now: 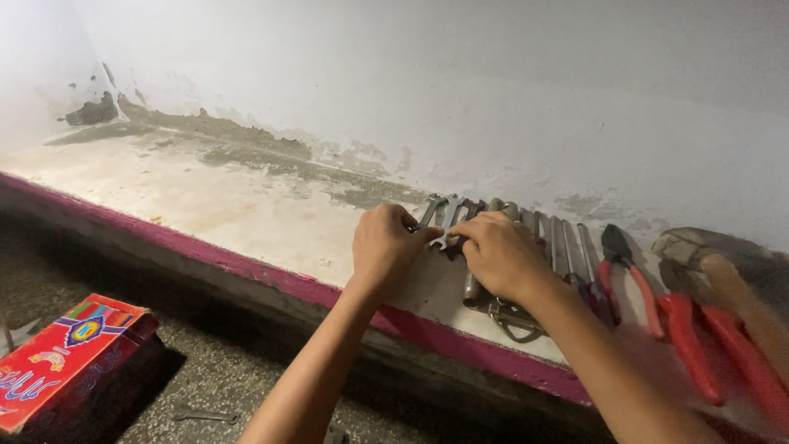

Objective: The recorder cleans metal wrenches with a cloth and organizes them on a shelf.

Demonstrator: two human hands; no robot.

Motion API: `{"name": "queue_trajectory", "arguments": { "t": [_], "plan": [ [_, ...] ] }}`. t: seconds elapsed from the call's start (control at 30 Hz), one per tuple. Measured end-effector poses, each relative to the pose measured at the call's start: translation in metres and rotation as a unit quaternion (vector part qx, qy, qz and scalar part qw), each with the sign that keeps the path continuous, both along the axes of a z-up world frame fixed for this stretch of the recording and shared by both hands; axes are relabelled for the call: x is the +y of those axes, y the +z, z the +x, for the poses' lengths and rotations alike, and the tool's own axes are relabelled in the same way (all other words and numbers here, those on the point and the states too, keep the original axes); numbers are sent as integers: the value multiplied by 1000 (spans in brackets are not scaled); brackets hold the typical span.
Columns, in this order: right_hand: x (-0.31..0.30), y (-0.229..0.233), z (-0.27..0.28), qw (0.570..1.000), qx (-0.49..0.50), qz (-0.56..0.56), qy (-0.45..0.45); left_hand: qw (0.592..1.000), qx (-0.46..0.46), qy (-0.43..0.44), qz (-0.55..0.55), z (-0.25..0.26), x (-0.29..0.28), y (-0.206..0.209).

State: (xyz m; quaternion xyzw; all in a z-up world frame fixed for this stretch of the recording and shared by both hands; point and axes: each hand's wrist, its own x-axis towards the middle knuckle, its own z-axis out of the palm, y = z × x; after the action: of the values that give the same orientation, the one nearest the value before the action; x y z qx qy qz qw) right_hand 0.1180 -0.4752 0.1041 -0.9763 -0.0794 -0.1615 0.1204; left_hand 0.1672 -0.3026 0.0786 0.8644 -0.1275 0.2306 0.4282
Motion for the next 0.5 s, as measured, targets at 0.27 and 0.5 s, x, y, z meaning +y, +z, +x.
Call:
{"name": "queue_trajectory", "arguments": {
  "t": [0.27,0.5],
  "plan": [
    [-3,-4,4,1000,-16,-4,18,999,26,27,25,4,-3,-2],
    [-1,-2,0,999,-27,-7,18,998,44,32,29,5,-5,-3]
  ]
}}
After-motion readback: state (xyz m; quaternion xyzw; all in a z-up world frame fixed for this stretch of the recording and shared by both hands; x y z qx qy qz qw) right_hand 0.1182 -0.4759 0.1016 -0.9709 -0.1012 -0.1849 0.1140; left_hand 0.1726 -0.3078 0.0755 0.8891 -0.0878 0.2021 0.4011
